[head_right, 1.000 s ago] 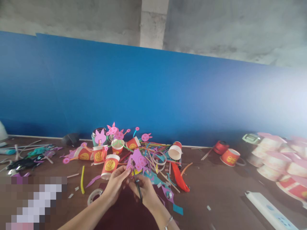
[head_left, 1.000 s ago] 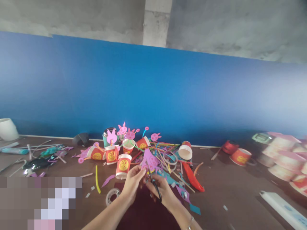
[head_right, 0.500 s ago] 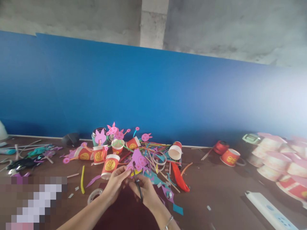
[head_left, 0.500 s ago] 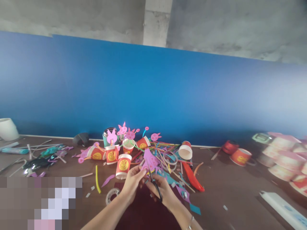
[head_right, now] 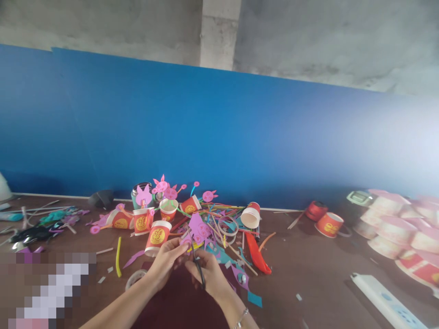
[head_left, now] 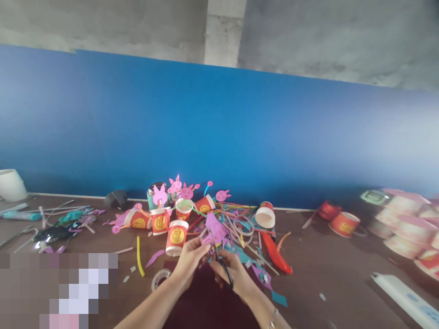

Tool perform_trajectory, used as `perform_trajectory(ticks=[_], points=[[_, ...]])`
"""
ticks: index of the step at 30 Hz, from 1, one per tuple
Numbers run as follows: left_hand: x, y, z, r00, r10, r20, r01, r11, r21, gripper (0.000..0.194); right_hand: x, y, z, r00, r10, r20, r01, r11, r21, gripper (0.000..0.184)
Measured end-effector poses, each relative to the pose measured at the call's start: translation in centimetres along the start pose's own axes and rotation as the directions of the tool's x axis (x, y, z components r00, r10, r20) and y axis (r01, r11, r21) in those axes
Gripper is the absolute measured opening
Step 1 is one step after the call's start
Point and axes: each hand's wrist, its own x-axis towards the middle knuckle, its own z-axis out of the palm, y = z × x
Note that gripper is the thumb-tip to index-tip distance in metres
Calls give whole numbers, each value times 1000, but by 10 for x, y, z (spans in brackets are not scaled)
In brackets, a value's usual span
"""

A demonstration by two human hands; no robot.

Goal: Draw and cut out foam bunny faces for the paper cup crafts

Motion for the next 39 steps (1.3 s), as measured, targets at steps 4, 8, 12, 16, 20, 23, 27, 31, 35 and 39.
perform_trajectory(ticks=[4, 8, 12, 16, 20, 23, 27, 31, 35, 39], points=[[-1, -1, 0, 1000, 0, -7, 0, 1000, 5, 41, 0, -1, 0, 1000, 1, -15, -1, 1000, -28, 42], [-3, 0, 3, 1000, 3, -22, -3, 1000, -7, 40, 0, -2, 0, 1000, -6, -9, 6, 1000, -28, 43], [-3, 2, 4, 999, 12, -35, -14, 999, -35, 40, -2, -4, 1, 1000, 4, -11, -5, 999, -34, 44], [-2, 2, 2, 1000, 4, -18, -5, 999, -39, 39, -3, -5, 1, 1000, 19, 12, -19, 1000, -3, 43], [-1, 0, 1, 1000, -14, 4, 15, 999, -43, 39, -2, -3, -1, 1000, 7, 17, -7, 1000, 9, 41], [-1, 0, 0, 1000, -19, 4, 20, 999, -46, 38, -2, -2, -1, 1000, 11, 1, -11, 1000, -3, 41], [-1, -1, 1, 1000, -29, 4, 29, 998, -57, 37, -2, -1, -1, 1000, -5, 23, 5, 1000, 15, 40], [-1, 0, 2, 999, -32, 12, 33, 997, -67, 36, -3, -2, -1, 999, -23, 42, 22, 1000, 22, 39], [-2, 0, 2, 999, -33, 13, 34, 997, -73, 36, -3, -2, -1, 998, -31, 50, 31, 999, 15, 39], [-1, 0, 1, 999, -38, 5, 38, 997, -74, 36, -1, 0, -2, 1000, -9, 26, 10, 1000, -20, 40]])
